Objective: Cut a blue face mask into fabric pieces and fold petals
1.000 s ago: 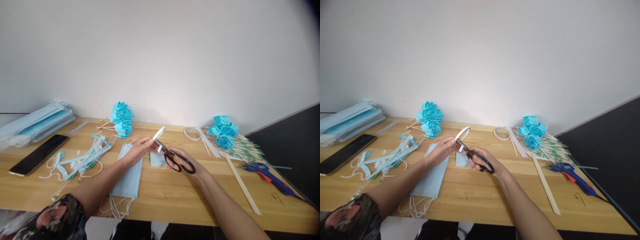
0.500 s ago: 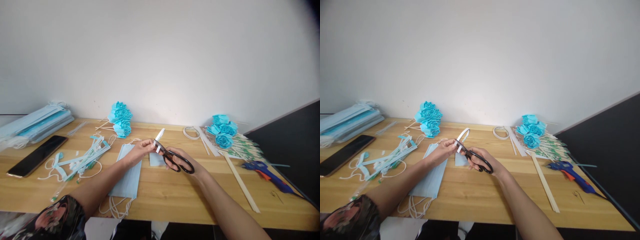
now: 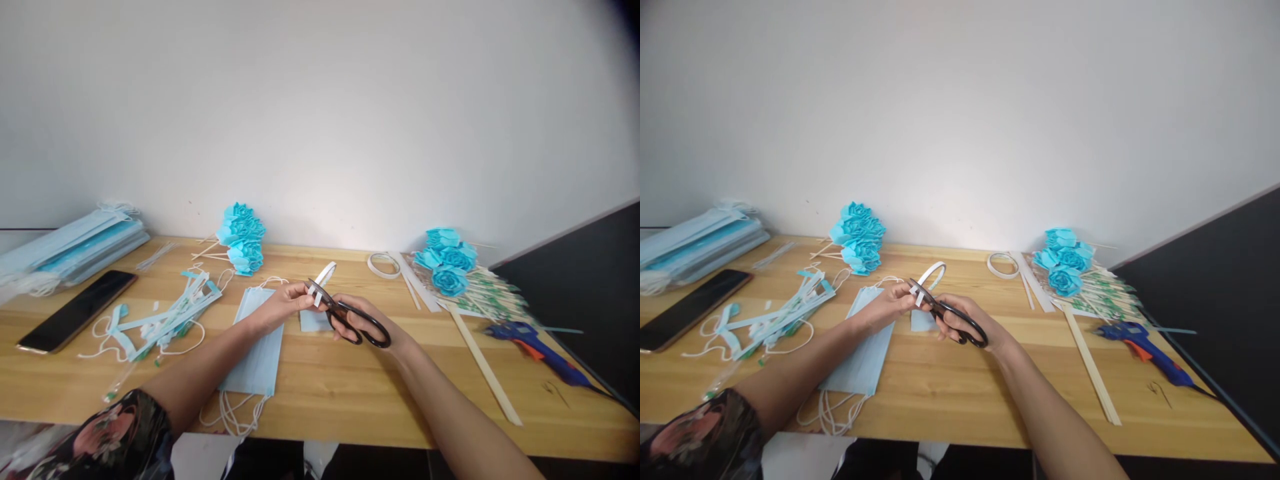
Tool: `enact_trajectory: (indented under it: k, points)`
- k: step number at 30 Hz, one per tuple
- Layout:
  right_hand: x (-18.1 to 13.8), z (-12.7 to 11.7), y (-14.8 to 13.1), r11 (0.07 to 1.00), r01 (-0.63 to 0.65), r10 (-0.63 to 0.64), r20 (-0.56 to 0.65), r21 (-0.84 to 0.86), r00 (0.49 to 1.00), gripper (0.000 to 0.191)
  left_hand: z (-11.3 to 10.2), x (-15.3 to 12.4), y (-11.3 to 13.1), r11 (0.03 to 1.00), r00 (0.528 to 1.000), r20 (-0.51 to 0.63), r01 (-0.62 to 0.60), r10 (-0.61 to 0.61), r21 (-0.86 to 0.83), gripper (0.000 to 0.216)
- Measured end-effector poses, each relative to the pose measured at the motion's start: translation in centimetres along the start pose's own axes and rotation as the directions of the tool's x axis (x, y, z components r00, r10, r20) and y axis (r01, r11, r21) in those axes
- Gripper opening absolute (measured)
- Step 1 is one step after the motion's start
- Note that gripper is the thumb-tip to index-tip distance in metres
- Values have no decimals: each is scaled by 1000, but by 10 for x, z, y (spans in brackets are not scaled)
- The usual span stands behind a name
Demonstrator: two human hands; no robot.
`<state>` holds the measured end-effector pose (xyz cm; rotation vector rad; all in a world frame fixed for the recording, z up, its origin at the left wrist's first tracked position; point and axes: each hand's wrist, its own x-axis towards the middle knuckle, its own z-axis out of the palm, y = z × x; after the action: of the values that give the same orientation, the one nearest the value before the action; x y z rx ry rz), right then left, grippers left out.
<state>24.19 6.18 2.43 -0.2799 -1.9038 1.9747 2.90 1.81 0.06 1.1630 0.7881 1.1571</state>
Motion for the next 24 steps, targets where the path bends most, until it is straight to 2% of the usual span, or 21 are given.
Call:
enact_trajectory:
  k: [4, 9, 13, 16, 18, 21, 24]
  points:
    - [0, 0, 0, 1000, 3, -3, -8, 2, 1000, 54, 0, 0, 1, 1000, 1000, 7, -6, 6, -3, 42]
    - [0, 1, -1, 1000, -10, 10, -13, 9, 1000, 51, -2, -2, 2, 994, 992, 52, -111, 111, 6, 37]
    - [0, 0, 0, 1000, -3, 3, -20, 12, 1000, 53, 0, -1, 3, 983, 980, 91, -171, 177, -68, 44]
    - [0, 0, 1, 1000, -7, 7, -30, 17, 1000, 53, 3, 0, 6, 981, 985, 71, -150, 160, -122, 45]
    - [0, 0, 2, 1000, -11, 11, -36, 22, 999, 53, 5, 0, 8, 981, 986, 55, -149, 157, -127, 37]
    - [0, -1, 4, 999, -14, 15, -40, 37, 999, 54, 5, -1, 10, 981, 984, 21, -176, 178, -82, 26]
    - [0, -2, 6, 998, -9, 11, -40, 56, 999, 54, 4, -1, 12, 981, 981, -28, -193, 193, 17, 24]
